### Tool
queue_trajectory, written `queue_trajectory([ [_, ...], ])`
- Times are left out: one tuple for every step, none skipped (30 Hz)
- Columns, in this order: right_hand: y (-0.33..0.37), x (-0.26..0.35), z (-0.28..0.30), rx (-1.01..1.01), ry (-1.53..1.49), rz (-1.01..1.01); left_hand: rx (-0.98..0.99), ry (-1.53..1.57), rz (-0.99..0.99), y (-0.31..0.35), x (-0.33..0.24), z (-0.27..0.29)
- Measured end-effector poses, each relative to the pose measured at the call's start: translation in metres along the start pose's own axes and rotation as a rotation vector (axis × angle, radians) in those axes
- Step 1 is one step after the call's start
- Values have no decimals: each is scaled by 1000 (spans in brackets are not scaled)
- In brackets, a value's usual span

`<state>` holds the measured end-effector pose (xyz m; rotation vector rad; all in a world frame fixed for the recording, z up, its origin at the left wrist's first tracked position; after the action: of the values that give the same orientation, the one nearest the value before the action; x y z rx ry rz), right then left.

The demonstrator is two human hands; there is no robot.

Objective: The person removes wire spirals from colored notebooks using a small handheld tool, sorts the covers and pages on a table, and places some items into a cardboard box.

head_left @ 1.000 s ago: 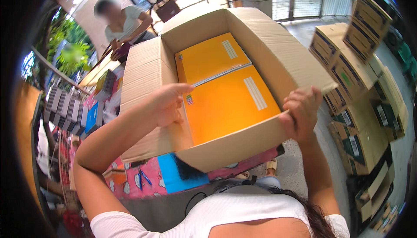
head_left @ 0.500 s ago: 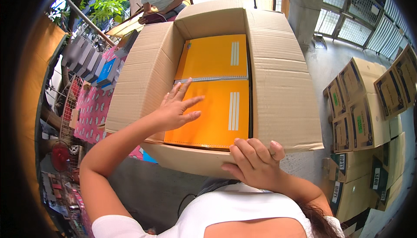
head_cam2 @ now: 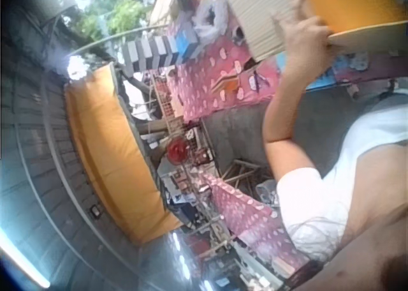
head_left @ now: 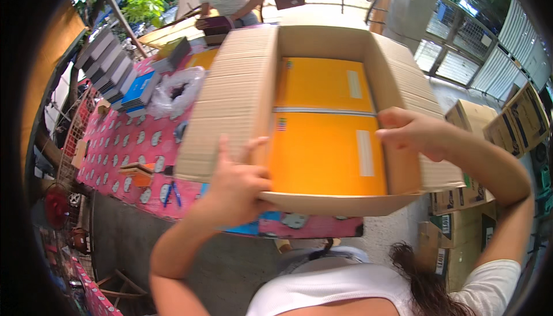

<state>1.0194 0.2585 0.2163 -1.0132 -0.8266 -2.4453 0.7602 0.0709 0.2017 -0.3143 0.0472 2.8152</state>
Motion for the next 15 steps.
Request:
queue_trajectory([
  [-18,-18,0,61,-1,-194,-26,-11,-32,0,3,-1],
  [-32,-26,3,132,0,-374,-88,-16,-74,1,3,-4],
  [-37,-20,-5,75,197,-509,-142,-23,-87,4,6,-8],
  [-46,-38,-8,6,164,-553,-153,-84,-97,2,2,-5],
  [-49,-56,-9,-82,123,-598,-161,-112,-131,1,-2,1],
  [-34,-80,-8,-99,-45,-621,-189,-120,-209,-1,-6,0],
  [-31,-86,-17,12,-277,-654,-248,-112,-240,-4,-3,-8],
  [-41,-85,-32,157,-475,-706,-301,-103,-240,-1,5,-15],
  [-34,-53,-56,209,-584,-716,-244,-80,-207,4,11,-20],
  [-28,-58,-63,182,-546,-667,-195,-48,-213,3,12,-20],
  [-27,-59,-66,169,-511,-614,-207,-49,-182,4,14,-17],
  [-20,-32,-71,185,-486,-617,-175,11,-253,3,17,-19],
  [-14,-9,-81,223,-466,-615,-131,64,-307,8,19,-22],
  [-16,-15,-80,242,-450,-607,-136,62,-282,6,20,-30],
  [-18,-32,-68,203,-417,-638,-225,124,-310,2,18,-36],
])
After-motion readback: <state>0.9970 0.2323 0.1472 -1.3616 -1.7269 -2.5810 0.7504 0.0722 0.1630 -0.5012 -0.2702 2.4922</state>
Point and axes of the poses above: each hand's wrist, its own y-axis away from the middle knuckle, its own z-axis out of the back of the hand, x = y × z, the point moved 3 cm from there along -y, towards the middle knuckle, and after that the axes turned 5 degrees about y, right-handed, at the moved point
